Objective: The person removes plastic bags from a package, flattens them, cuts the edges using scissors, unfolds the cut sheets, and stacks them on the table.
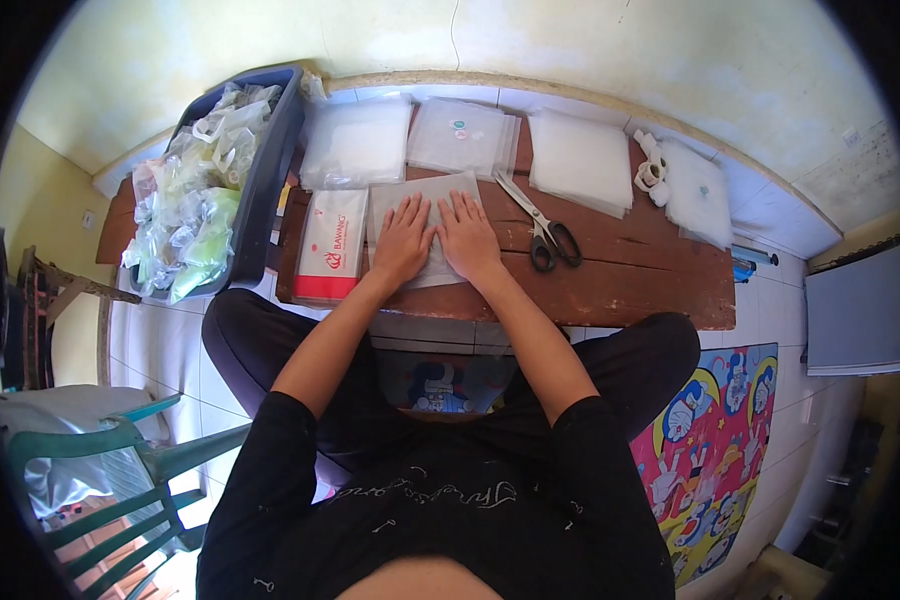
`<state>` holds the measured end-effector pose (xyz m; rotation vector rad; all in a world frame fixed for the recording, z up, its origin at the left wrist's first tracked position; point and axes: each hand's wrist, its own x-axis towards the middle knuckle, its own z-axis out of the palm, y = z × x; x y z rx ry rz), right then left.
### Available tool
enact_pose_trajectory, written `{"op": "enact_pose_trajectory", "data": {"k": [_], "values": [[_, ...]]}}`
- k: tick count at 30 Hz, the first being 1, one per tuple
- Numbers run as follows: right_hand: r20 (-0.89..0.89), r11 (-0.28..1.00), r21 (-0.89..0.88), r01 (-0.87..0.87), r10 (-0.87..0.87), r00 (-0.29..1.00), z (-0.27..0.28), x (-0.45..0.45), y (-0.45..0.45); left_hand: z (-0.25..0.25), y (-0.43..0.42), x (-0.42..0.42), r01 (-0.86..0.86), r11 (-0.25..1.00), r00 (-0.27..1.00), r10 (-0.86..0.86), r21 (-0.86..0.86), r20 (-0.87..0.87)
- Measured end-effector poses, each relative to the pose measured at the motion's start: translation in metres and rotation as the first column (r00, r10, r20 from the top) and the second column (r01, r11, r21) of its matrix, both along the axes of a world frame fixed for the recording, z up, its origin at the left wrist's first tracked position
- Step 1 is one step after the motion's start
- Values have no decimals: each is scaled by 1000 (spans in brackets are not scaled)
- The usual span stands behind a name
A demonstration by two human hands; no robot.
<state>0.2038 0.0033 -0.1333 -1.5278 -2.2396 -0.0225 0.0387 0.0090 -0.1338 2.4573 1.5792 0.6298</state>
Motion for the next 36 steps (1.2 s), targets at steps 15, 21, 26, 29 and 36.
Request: {"op": "enact_pose_trajectory", "data": {"k": [15,21,26,29,36], "values": [[35,998,-50,29,-28,999,3,-3,-2,67,37,-50,-51,947,827,219,-317,519],[48,998,-54,37,-35,998,3,-2,-1,56,31,-43,-14,958,916,128,-288,380],[47,998,-56,32,-29,998,3,-2,0,43,19,-33,21,982,933,49,-190,357],[59,999,-45,26,-23,998,2,-2,1,11,11,-24,100,995,958,-100,11,268],[57,1000,-19,8,-7,998,2,1,2,5,-4,-18,97,995,991,-100,35,87]]}}
